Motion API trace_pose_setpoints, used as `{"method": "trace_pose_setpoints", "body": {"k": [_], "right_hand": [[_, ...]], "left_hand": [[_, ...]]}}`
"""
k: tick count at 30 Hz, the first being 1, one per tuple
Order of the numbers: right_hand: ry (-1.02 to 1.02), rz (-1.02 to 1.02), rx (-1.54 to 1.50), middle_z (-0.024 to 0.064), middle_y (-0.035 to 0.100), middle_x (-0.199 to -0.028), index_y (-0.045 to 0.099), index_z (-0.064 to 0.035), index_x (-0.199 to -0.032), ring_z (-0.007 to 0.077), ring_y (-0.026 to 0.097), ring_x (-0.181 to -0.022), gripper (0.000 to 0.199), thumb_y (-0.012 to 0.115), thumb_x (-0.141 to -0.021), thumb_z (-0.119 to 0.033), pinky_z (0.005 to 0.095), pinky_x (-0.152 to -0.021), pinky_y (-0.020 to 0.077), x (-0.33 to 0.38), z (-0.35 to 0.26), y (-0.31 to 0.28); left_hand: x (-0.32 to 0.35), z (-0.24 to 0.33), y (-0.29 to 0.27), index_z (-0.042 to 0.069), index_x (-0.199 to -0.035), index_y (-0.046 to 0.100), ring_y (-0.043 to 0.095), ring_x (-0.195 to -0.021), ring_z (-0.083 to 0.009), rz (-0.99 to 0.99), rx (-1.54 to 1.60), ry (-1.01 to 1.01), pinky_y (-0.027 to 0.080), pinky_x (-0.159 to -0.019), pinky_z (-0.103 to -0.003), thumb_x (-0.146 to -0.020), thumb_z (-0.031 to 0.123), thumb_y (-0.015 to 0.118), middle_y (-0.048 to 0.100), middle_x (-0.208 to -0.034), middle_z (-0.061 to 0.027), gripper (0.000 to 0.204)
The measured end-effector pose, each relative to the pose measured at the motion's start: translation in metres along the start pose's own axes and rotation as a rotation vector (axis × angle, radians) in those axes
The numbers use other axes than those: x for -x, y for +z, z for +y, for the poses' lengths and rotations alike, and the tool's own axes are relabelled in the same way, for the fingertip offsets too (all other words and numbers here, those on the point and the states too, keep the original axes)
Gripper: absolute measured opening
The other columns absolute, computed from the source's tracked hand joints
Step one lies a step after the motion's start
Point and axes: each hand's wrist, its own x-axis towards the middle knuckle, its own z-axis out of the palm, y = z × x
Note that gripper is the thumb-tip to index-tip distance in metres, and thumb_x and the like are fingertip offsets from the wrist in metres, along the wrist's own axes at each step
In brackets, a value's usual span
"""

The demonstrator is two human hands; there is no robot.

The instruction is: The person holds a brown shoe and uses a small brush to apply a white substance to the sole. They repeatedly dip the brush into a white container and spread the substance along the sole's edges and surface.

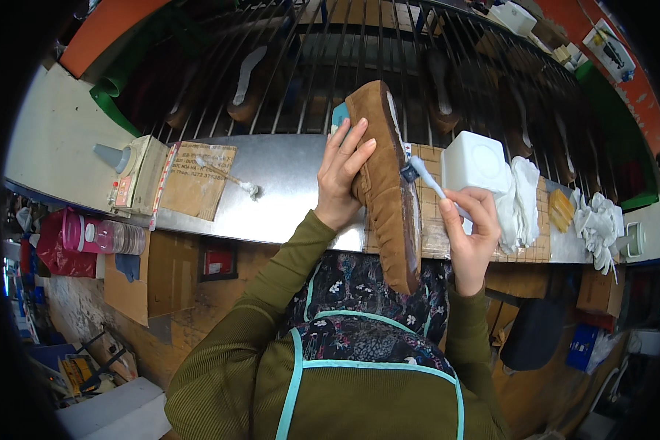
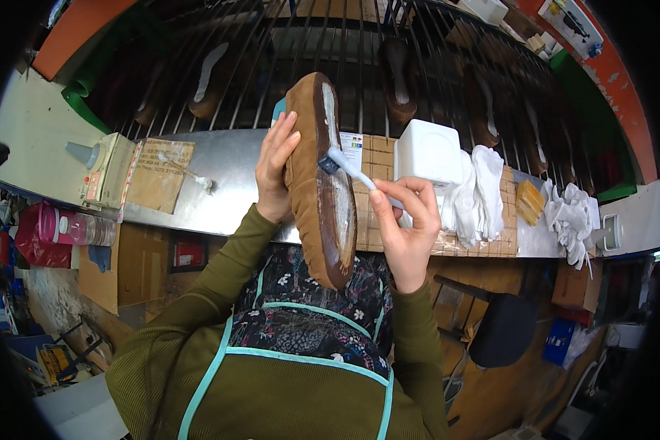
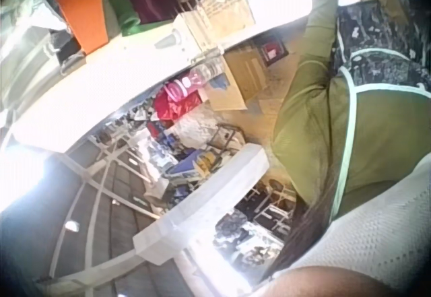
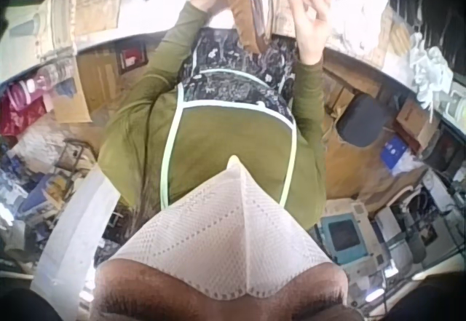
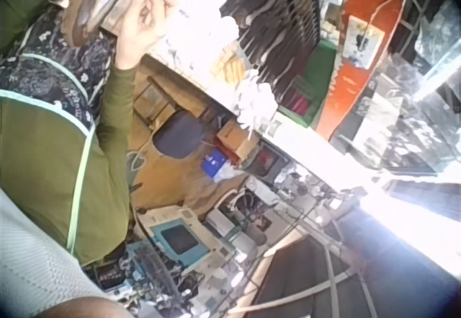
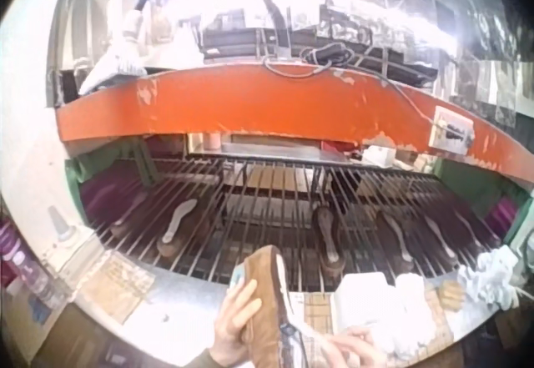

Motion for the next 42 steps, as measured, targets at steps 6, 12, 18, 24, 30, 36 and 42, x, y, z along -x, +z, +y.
{"method": "trace_pose_setpoints", "body": {"k": [6,12,18,24,30,36,42], "right_hand": [[0.008,-0.098,-0.092,0.0017,0.053,-0.09,0.072,-0.0022,-0.1,0.0061,0.047,-0.071,0.018,0.07,-0.082,-0.005,0.0198,-0.056,0.0378,-0.003,0.004,-0.006],[-0.009,-0.139,-0.055,0.0022,0.055,-0.086,0.072,-0.0018,-0.097,0.008,0.048,-0.07,0.017,0.071,-0.081,-0.005,0.0208,-0.057,0.0389,0.012,0.005,-0.02],[0.009,-0.134,-0.06,0.0031,0.055,-0.085,0.072,-0.0003,-0.097,0.0091,0.049,-0.071,0.018,0.072,-0.08,-0.005,0.0214,-0.059,0.0394,0.023,0.008,-0.032],[-0.014,-0.154,-0.094,0.0048,0.056,-0.089,0.071,0.0023,-0.096,0.01,0.05,-0.072,0.018,0.072,-0.079,-0.003,0.0223,-0.061,0.0404,0.025,0.006,-0.042],[-0.097,-0.147,-0.088,0.0062,0.056,-0.091,0.071,0.0025,-0.096,0.0107,0.052,-0.073,0.017,0.071,-0.079,-0.001,0.022,-0.062,0.042,0.014,-0.003,-0.048],[-0.231,-0.147,-0.128,0.0069,0.055,-0.092,0.071,0.0031,-0.095,0.0125,0.053,-0.077,0.017,0.072,-0.078,0.0,0.0217,-0.063,0.0421,-0.009,-0.01,-0.05],[-0.371,-0.174,-0.161,0.007,0.055,-0.093,0.071,0.0022,-0.095,0.0124,0.054,-0.077,0.017,0.072,-0.078,0.001,0.0216,-0.061,0.0423,-0.034,-0.026,-0.04]], "left_hand": [[-0.005,0.001,-0.002,0.019,-0.131,0.048,0.039,-0.131,-0.04,-0.014,-0.01,-0.028,0.035,-0.106,-0.049,-0.064,0.011,0.082,0.045,-0.142,-0.0116,0.076],[-0.006,-0.003,0.0,0.02,-0.131,0.048,0.039,-0.131,-0.0382,-0.035,-0.037,-0.098,0.034,-0.107,-0.054,-0.062,0.009,0.082,0.045,-0.142,-0.0081,0.077],[-0.008,-0.003,0.005,0.02,-0.131,0.048,0.04,-0.131,-0.0362,-0.071,-0.037,-0.145,0.035,-0.106,-0.052,-0.061,0.006,0.082,0.045,-0.142,-0.0068,0.079],[-0.015,0.001,0.009,0.017,-0.132,0.048,0.042,-0.128,-0.0366,-0.098,-0.006,-0.203,0.038,-0.106,-0.043,-0.061,0.003,0.08,0.047,-0.141,-0.0066,0.079],[-0.026,0.005,0.013,0.011,-0.135,0.045,0.046,-0.126,-0.0302,-0.175,0.062,-0.248,0.039,-0.105,-0.038,-0.067,0.0,0.077,0.047,-0.14,-0.0111,0.075],[-0.04,0.019,0.016,0.009,-0.136,0.042,0.053,-0.12,-0.0263,-0.256,0.252,-0.344,0.043,-0.101,-0.035,-0.068,0.001,0.077,0.053,-0.133,-0.0122,0.077],[-0.051,0.037,0.004,0.012,-0.135,0.039,0.056,-0.116,-0.0295,-0.37,0.54,-0.573,0.047,-0.097,-0.036,-0.065,0.001,0.08,0.058,-0.123,-0.0149,0.082]]}}
